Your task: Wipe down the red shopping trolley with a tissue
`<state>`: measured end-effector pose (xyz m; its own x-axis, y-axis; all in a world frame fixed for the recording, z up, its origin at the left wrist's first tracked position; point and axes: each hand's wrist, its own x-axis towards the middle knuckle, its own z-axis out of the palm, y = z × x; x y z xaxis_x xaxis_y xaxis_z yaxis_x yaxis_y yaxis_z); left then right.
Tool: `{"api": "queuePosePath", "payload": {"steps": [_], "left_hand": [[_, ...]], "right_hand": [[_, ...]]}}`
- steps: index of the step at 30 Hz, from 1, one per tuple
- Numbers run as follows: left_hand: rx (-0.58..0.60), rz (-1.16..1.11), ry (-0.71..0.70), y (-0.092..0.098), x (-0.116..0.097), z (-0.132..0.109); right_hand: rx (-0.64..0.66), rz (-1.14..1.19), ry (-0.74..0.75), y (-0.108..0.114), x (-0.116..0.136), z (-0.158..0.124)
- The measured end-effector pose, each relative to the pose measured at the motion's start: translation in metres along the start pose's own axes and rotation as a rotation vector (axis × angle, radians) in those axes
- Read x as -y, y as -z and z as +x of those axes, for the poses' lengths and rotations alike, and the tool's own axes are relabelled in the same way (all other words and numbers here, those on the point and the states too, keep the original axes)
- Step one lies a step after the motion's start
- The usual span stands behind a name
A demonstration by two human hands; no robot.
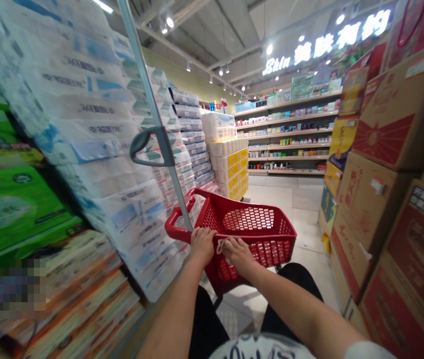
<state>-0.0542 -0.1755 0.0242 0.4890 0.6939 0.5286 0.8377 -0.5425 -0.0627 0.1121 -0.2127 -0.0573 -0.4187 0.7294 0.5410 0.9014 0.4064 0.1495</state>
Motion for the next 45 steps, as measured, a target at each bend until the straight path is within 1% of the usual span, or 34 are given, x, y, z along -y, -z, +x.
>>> {"api": "queuePosePath", "payload": {"steps": [3, 6, 8, 12, 15, 16, 17, 20, 21, 22, 24, 26, 27, 31, 33, 36, 39, 43, 45], "left_hand": [[-0.01, -0.006, -0.006, -0.001, 0.0, 0.0], [-0.012, -0.003, -0.001, 0.0, -0.001, -0.001], [-0.007, 0.0, 0.003, 0.0, -0.001, -0.001], [0.008, 0.009, 0.0, 0.003, -0.002, -0.002], [0.011, 0.009, 0.007, 0.002, -0.002, -0.001], [0.01, 0.007, 0.01, 0.002, -0.002, -0.001], [0.01, 0.006, 0.011, 0.002, -0.002, -0.001], [0.014, 0.009, 0.007, 0.001, -0.002, -0.001], [0.017, 0.012, 0.006, 0.001, -0.002, -0.001], [0.02, 0.014, 0.006, 0.001, -0.002, 0.0], [0.022, 0.015, 0.006, 0.001, -0.001, 0.0], [0.023, 0.017, 0.01, 0.001, 0.0, 0.002], [0.027, 0.017, 0.012, 0.002, 0.0, 0.003], [0.035, 0.001, 0.004, 0.002, 0.001, 0.005], [0.025, -0.001, 0.005, 0.002, 0.002, 0.005], [0.014, 0.003, 0.015, 0.001, 0.002, 0.006], [0.008, -0.002, 0.005, 0.001, 0.004, 0.005], [0.003, -0.01, -0.01, 0.002, 0.006, 0.005], [-0.002, -0.009, -0.001, 0.002, 0.006, 0.006]], "right_hand": [[-0.025, -0.032, 0.074, -0.002, -0.004, -0.001], [-0.035, -0.039, 0.099, -0.002, -0.004, 0.0], [-0.041, -0.046, 0.066, -0.002, -0.003, 0.001], [-0.039, -0.037, -0.049, 0.003, 0.002, 0.01], [-0.092, 0.015, -0.062, 0.006, 0.007, 0.015], [-0.09, 0.033, -0.063, 0.005, 0.009, 0.015], [-0.054, 0.051, -0.068, 0.004, 0.01, 0.013], [0.173, 0.093, -0.083, -0.006, 0.011, 0.001], [0.23, 0.102, -0.075, -0.009, 0.011, -0.003], [0.248, 0.108, -0.058, -0.012, 0.01, -0.007], [0.181, 0.107, -0.02, -0.013, 0.007, -0.009], [0.097, 0.101, 0.009, -0.01, 0.003, -0.008], [0.077, 0.095, 0.015, -0.008, 0.002, -0.006], [0.133, 0.081, 0.052, -0.003, -0.005, 0.0], [0.121, 0.077, 0.073, -0.003, -0.008, 0.0], [0.09, 0.058, 0.066, -0.003, -0.012, -0.002], [0.098, 0.037, 0.062, -0.002, -0.016, -0.006], [0.056, 0.04, 0.046, 0.002, -0.022, -0.009], [0.068, 0.037, 0.048, 0.005, -0.025, -0.008]]}}
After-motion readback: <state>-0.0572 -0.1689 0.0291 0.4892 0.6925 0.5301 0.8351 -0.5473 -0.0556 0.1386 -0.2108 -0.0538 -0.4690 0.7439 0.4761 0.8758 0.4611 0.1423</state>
